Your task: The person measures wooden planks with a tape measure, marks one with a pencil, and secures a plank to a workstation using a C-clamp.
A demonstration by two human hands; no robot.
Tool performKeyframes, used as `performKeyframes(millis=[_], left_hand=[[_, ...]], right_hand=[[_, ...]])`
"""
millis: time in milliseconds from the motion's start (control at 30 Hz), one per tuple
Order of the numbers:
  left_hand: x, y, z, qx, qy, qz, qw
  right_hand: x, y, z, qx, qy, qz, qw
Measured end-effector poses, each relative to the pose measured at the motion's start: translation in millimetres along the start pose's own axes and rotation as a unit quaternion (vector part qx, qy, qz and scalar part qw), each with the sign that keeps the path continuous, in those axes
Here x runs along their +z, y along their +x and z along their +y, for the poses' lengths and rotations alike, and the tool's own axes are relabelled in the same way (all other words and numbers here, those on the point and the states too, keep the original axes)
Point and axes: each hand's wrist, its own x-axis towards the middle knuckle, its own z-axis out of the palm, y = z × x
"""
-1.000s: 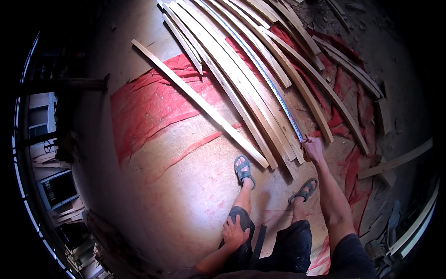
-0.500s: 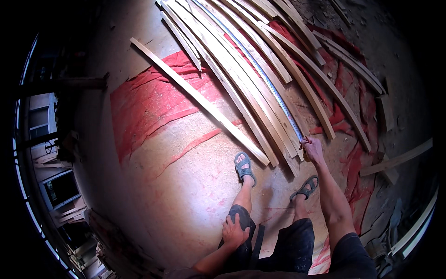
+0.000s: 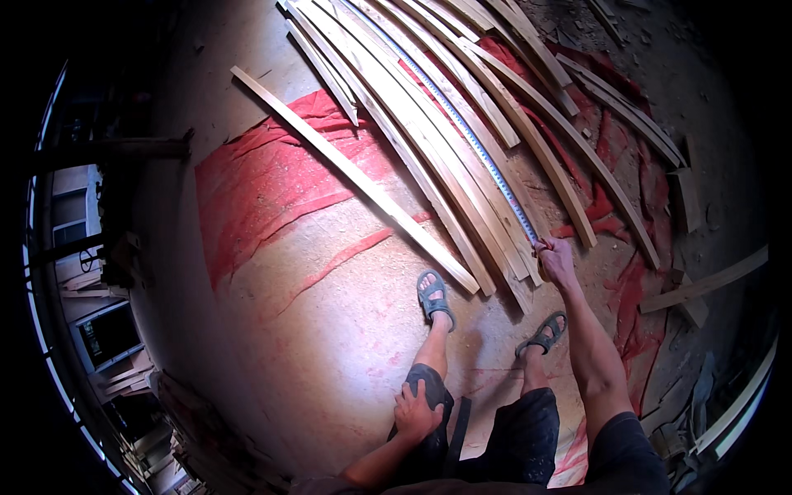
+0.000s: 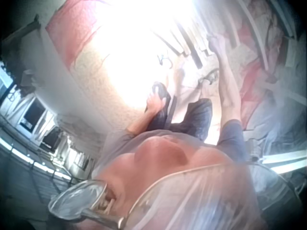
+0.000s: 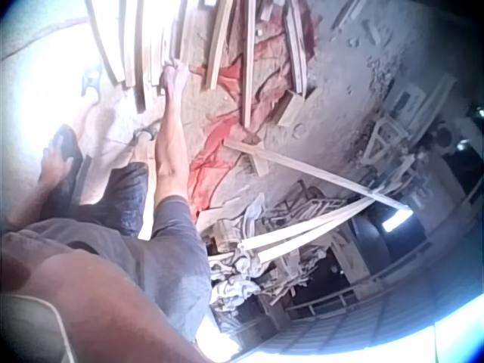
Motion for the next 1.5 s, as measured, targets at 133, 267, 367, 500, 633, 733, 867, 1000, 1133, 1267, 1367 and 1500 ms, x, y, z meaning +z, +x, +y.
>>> performKeyframes(millis=[133,267,367,500,633,733,867,1000,1133,1267,1367,1500], left_hand=[[-1.9,1.4,0.0,0.003,-0.009,-0.002,1.000],[-1.2,1.7,-0.4,0.003,-0.007,-0.001,1.000],[-1.7,1.4,-0.5,0.005,-0.005,0.000,1.000],[-2.9,-0.2,-0.3,0.011,0.008,0.011,1.000],[-2.9,0.6,0.4,0.011,0.004,0.009,1.000],[-3.7,1.2,1.0,0.011,0.007,0.008,1.000],[-3.4,1.4,1.5,0.010,0.008,0.008,1.000],[-2.5,1.7,0.8,0.013,0.010,0.011,1.000],[-2.1,1.2,1.0,0.009,0.008,0.011,1.000],[-2.6,1.9,2.0,0.007,0.015,0.013,1.000],[-2.8,2.1,2.8,0.005,0.020,0.014,1.000],[-2.7,2.4,3.6,0.004,0.021,0.014,1.000]], right_hand=[[1.5,-3.7,-9.0,-0.006,0.011,0.007,1.000],[1.5,-2.7,-17.8,-0.005,0.008,0.009,1.000],[3.4,-1.1,-11.0,-0.005,0.028,0.014,0.999],[3.8,0.3,5.1,-0.011,0.035,0.014,0.999],[3.8,-3.3,5.1,-0.012,0.037,0.013,0.999],[6.9,-6.4,0.9,-0.019,0.048,0.019,0.998],[4.6,-7.2,-5.1,-0.015,0.052,-0.001,0.999],[3.4,-0.3,-6.3,0.003,0.041,-0.007,0.999],[3.2,-0.3,-2.2,-0.016,0.026,0.007,1.000],[3.7,-0.4,5.3,0.000,0.024,0.012,1.000],[3.7,0.0,12.4,-0.006,0.038,0.014,0.999],[3.7,1.5,17.7,0.015,0.030,0.015,0.999]])
